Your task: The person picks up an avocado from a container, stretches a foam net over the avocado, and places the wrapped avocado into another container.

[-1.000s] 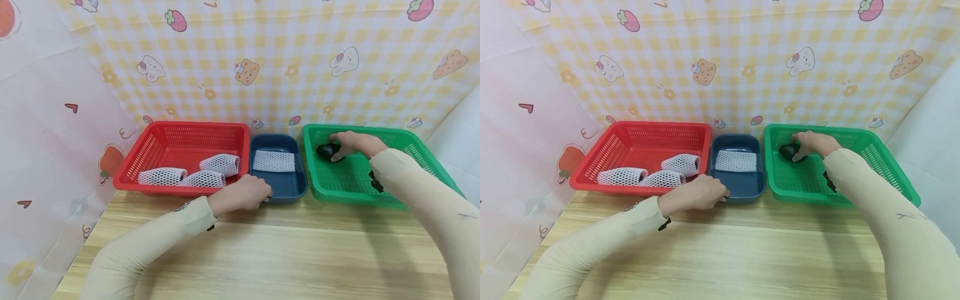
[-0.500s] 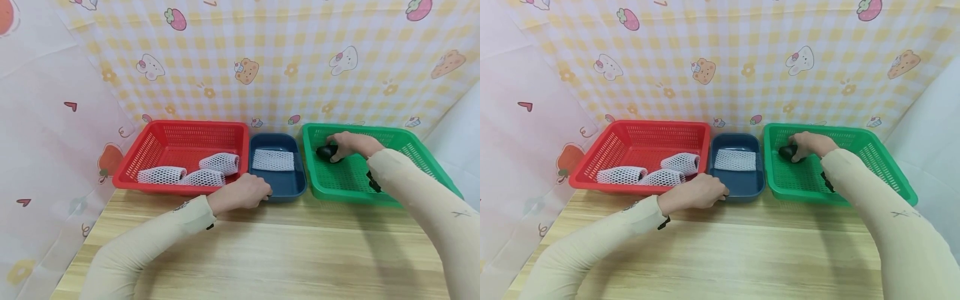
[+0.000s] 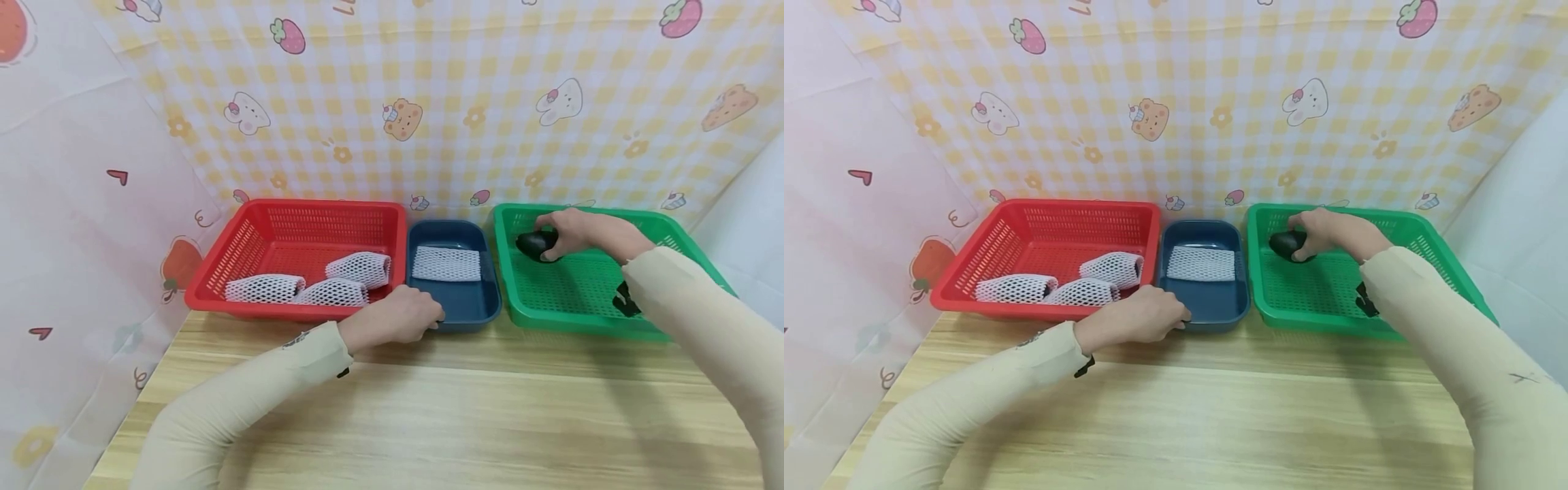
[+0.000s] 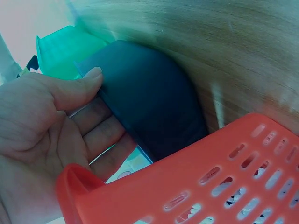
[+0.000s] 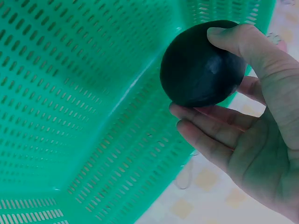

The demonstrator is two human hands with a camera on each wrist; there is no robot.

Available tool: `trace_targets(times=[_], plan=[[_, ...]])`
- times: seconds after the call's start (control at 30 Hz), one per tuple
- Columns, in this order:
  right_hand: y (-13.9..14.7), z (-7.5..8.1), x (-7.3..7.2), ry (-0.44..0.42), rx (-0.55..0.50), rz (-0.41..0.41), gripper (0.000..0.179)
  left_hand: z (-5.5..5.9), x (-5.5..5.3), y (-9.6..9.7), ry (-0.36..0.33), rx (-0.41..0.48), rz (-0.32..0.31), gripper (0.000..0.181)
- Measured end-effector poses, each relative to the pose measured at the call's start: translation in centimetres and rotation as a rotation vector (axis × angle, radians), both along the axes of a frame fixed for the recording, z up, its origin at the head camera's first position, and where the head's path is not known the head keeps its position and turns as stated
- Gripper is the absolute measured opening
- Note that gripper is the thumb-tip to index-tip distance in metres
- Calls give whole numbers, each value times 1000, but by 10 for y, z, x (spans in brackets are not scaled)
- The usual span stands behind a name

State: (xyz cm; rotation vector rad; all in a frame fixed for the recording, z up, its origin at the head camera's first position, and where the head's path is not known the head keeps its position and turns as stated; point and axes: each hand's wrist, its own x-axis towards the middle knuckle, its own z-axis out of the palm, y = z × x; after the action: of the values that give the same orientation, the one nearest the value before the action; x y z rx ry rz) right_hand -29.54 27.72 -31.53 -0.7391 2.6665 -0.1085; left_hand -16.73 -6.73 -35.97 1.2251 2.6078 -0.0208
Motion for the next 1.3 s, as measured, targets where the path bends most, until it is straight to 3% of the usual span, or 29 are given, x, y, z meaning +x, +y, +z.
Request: trace_targets(times=[0.33, 0.57, 0.83, 1.13, 1.3], plan=[[-12, 8, 25, 73, -100, 107, 56, -1, 1, 0, -11, 6, 5, 29], [-12, 16, 39, 150, -159, 102, 52, -1, 1, 0, -2, -2, 6, 30], [-10, 25, 53, 260, -226, 178, 52, -2, 1, 0, 12, 0, -5, 28], [-32, 33, 74, 253, -257, 259, 54, -1, 1, 0, 22, -10, -7, 30], [-46, 36, 85, 251, -232, 263, 53, -1, 1, 0, 20, -2, -8, 28]])
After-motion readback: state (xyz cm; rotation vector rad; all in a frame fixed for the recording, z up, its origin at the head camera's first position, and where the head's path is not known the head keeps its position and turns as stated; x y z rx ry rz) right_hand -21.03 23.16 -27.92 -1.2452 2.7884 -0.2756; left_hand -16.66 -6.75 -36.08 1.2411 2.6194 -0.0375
